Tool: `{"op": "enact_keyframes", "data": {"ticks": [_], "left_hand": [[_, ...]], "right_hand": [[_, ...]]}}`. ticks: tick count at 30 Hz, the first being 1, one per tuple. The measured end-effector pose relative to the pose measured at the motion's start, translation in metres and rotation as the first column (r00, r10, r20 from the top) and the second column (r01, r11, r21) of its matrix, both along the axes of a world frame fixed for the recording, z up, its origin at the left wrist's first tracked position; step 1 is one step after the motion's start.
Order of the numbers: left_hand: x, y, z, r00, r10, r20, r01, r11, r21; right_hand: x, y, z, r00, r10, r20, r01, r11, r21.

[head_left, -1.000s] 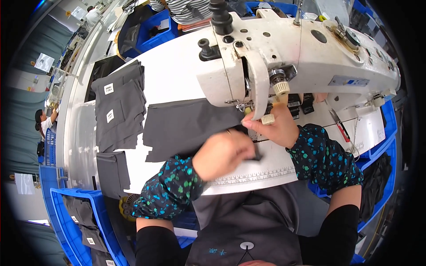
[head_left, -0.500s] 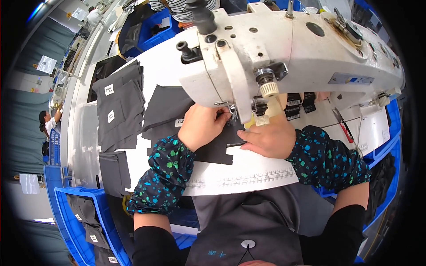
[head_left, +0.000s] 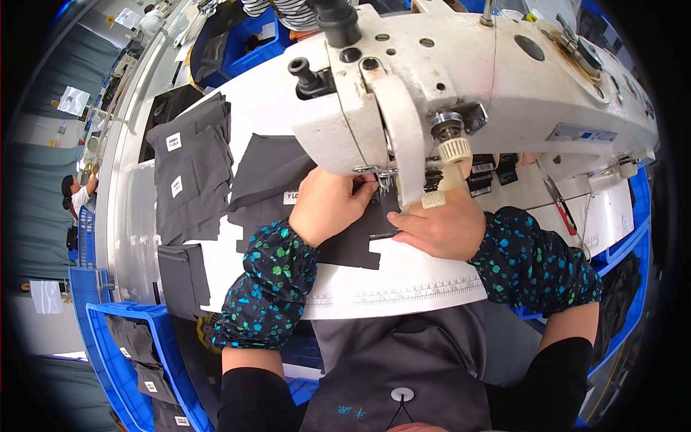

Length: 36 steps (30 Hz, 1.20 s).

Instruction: Sewing small black pocket pieces onto larger black fabric components using an industrial sewing machine.

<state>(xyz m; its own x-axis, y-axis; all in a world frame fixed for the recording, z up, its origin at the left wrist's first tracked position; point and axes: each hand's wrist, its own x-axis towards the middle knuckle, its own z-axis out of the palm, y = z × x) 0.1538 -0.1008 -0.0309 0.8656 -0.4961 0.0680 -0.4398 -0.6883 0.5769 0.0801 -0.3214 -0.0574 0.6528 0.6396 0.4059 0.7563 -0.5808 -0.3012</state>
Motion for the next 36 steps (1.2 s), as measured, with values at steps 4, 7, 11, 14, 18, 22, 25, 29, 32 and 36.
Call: {"op": "enact_keyframes", "data": {"ticks": [4,7,11,14,18,22,25,29,32,36], "left_hand": [[-0.001,0.0,0.002,1.0,-0.001,0.026,0.001,1.0,0.028],[0.0,-0.001,0.002,1.0,-0.001,0.01,0.0,1.0,0.027],[0.001,0.001,-0.003,0.999,-0.016,0.051,0.016,1.0,0.011],[0.002,0.002,-0.005,0.996,-0.04,0.078,0.04,0.999,0.0],[0.003,0.002,-0.008,0.99,-0.067,0.123,0.073,0.996,-0.049],[0.006,0.003,-0.009,0.984,-0.087,0.157,0.099,0.993,-0.071],[0.006,0.001,-0.008,0.984,-0.077,0.16,0.087,0.994,-0.059],[0.001,0.001,0.0,0.991,-0.052,0.121,0.052,0.999,0.002],[0.0,0.007,0.006,0.987,-0.001,0.158,0.002,1.0,-0.003],[0.013,0.023,0.008,0.861,0.089,0.501,-0.184,0.973,0.143]], "right_hand": [[0.0,0.0,-0.001,1.0,-0.006,0.023,0.006,1.0,0.015],[0.0,0.001,0.001,0.999,-0.016,0.027,0.016,1.0,0.005],[0.0,0.002,0.0,0.999,-0.018,0.037,0.018,1.0,0.009],[0.002,0.0,-0.009,0.999,-0.012,0.046,0.009,0.998,0.062],[0.009,0.0,-0.005,0.979,-0.117,0.165,0.113,0.993,0.037],[0.009,0.003,-0.003,0.976,-0.148,0.159,0.147,0.989,0.019],[0.006,0.004,-0.002,0.966,-0.167,0.196,0.172,0.985,-0.011],[0.005,0.006,-0.006,0.962,-0.185,0.199,0.196,0.98,-0.038],[0.004,0.005,-0.006,0.955,-0.168,0.246,0.184,0.982,-0.043],[0.004,0.005,-0.006,0.976,-0.176,0.128,0.187,0.979,-0.084]]}}
